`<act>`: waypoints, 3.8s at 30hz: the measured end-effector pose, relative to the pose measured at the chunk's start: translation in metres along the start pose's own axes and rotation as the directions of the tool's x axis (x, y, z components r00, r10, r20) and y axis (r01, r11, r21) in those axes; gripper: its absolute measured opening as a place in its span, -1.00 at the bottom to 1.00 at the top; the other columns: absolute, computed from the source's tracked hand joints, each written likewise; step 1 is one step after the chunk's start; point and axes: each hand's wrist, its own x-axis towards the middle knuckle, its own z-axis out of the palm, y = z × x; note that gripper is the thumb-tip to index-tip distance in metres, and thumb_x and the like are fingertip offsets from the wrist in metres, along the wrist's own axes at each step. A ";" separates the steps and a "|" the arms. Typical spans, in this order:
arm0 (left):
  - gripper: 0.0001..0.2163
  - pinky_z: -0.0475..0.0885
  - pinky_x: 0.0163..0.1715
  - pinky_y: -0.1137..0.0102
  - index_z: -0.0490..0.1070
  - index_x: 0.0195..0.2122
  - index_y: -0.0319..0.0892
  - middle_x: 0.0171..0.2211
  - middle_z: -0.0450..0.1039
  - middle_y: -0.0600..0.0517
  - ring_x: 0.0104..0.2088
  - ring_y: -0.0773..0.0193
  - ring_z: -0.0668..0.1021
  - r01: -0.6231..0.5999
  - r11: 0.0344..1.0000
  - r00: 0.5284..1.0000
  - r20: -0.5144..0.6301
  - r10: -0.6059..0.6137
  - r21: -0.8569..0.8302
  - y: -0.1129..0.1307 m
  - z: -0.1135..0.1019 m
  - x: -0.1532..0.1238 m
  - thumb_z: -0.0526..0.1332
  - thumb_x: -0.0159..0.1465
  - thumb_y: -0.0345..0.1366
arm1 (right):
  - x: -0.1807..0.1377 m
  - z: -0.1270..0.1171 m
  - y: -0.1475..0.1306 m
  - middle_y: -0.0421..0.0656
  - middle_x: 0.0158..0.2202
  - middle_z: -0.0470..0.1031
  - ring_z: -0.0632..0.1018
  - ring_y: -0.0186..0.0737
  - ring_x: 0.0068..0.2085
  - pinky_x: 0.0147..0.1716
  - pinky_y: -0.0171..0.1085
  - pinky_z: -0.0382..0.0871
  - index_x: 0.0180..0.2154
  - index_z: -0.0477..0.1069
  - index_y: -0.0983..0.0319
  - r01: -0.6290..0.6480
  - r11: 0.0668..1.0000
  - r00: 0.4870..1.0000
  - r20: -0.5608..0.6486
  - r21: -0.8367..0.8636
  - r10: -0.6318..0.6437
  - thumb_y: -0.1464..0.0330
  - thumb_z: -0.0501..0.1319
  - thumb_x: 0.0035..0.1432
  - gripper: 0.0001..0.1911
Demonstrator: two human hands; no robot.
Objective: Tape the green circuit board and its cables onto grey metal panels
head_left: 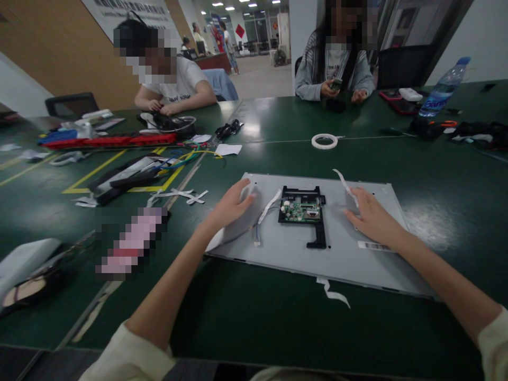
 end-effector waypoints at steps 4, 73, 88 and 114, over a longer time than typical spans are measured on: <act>-0.38 -0.07 0.26 0.22 -0.14 0.31 -0.28 0.32 -0.08 -0.15 0.31 0.13 0.03 -0.147 0.969 0.979 0.169 0.114 0.197 -0.017 -0.001 -0.002 -0.14 0.33 -0.01 | 0.004 -0.002 0.001 0.18 0.15 0.20 0.18 0.17 0.21 0.12 0.18 0.12 0.17 0.04 0.33 -0.028 0.998 1.000 0.013 0.052 0.027 0.12 0.04 0.18 -0.37; -0.09 -0.13 0.24 0.06 -0.40 0.33 -0.26 0.34 -0.48 -0.12 0.33 -0.04 -0.21 -0.061 0.892 0.821 0.531 -0.210 0.447 0.019 -0.024 -0.043 -0.17 0.15 0.31 | -0.009 -0.042 -0.077 -0.33 -0.62 0.16 0.26 -0.45 -0.57 -0.57 -0.48 0.16 -0.21 0.25 0.15 -0.238 -0.214 0.877 0.304 0.948 0.371 0.44 0.21 0.11 -0.79; -0.26 -0.06 0.20 -0.04 -0.15 0.32 -0.16 0.33 -0.16 -0.21 0.30 -0.07 0.03 -0.126 0.912 0.845 0.524 -0.108 0.390 0.015 -0.033 -0.047 -0.16 0.24 0.21 | -0.006 -0.027 -0.060 -0.34 -0.61 0.17 0.22 -0.49 -0.58 -0.63 -0.50 0.15 -0.35 0.25 0.19 -0.161 -0.328 0.792 0.321 0.931 0.520 0.49 0.28 -0.03 -0.77; -0.24 -0.29 0.28 0.18 -0.15 0.32 -0.18 0.31 -0.04 -0.08 0.31 0.13 0.03 -0.530 0.837 0.814 0.362 0.455 0.138 0.082 0.018 -0.038 0.07 0.20 0.08 | -0.009 -0.025 -0.066 -0.34 -0.58 0.23 0.29 -0.47 -0.55 -0.59 -0.49 0.18 -0.26 0.21 0.15 -0.082 -0.201 0.822 0.181 0.976 0.541 0.43 0.28 0.00 -0.72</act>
